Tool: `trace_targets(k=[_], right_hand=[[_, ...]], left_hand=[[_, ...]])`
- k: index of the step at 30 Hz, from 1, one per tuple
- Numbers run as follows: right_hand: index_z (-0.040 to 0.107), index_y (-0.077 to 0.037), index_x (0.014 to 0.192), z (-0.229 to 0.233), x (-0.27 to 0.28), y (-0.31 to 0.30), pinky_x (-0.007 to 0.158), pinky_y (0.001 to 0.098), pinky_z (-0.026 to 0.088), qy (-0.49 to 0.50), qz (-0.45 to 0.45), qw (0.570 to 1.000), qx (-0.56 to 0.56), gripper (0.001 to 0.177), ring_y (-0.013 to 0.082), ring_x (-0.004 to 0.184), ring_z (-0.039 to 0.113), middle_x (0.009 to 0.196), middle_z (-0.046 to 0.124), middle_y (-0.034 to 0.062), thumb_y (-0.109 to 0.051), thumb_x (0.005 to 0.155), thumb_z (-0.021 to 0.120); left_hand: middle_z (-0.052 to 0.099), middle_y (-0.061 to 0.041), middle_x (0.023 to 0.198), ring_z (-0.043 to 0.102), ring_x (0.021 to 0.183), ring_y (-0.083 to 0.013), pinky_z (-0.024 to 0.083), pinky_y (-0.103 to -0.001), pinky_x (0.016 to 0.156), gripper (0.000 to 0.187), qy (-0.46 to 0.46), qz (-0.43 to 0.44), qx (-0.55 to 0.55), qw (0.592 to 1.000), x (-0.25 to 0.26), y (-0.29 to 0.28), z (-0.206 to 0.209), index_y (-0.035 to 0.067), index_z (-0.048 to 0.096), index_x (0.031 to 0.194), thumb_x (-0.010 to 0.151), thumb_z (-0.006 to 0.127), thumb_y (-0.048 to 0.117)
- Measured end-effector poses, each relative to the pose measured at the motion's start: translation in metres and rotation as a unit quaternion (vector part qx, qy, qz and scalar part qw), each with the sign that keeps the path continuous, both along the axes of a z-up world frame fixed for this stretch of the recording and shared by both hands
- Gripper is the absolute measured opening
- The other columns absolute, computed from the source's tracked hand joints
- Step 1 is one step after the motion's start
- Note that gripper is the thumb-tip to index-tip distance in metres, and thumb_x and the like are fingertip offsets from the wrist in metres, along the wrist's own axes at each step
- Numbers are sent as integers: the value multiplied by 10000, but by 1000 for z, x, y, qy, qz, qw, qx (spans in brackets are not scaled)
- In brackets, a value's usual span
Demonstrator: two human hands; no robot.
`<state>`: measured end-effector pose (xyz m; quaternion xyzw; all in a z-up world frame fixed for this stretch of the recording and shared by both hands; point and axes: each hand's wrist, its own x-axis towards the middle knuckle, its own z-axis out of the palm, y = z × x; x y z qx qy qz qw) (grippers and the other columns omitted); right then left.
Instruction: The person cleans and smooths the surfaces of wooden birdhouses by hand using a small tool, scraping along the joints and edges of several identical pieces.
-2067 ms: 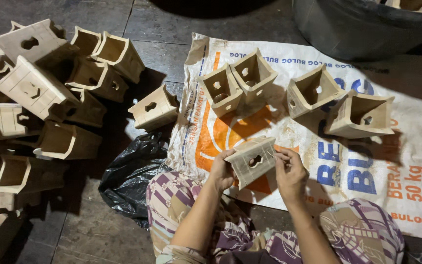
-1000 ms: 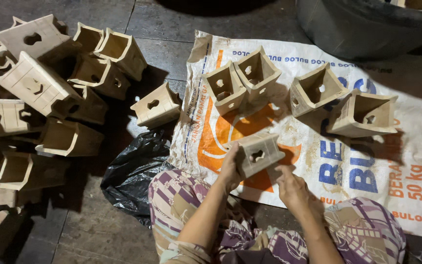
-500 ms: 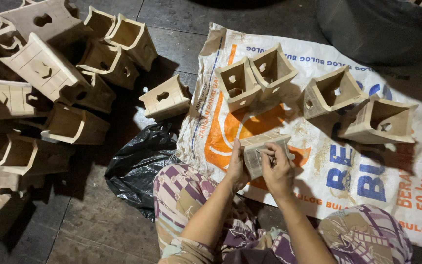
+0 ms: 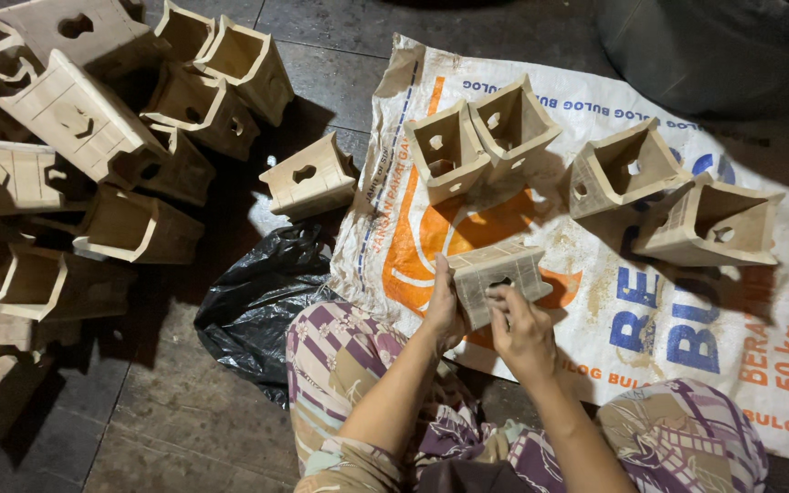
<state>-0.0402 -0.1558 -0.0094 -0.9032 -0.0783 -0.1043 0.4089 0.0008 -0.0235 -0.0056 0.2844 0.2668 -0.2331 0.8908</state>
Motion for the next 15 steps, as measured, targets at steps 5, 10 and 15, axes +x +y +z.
trace_targets(k=[5,10,15], right_hand=[[719,-112,1158,10,-27,-14,662,440,655,51,9,998,-27,349,356,818,791,845,806,139,17,835,746],[693,-44,1189,38,-18,-9,648,428,657,75,-35,997,9,339,346,762,795,862,809,185,58,869,733],[679,7,1208,42,12,13,676,369,653,-5,-65,996,65,285,273,792,793,951,806,199,71,935,729]], left_hand=[[757,-117,1112,750,934,-241,674,-418,851,938,17,0,9,1000,2,3,-40,112,700,1292,895,495,937],[745,-141,1156,739,977,-271,663,-456,882,974,16,-5,27,1000,6,5,-34,116,690,1299,867,493,967],[751,-119,1187,747,1005,-265,646,-465,909,951,5,7,19,1000,5,-2,-19,131,691,1324,883,492,950]])
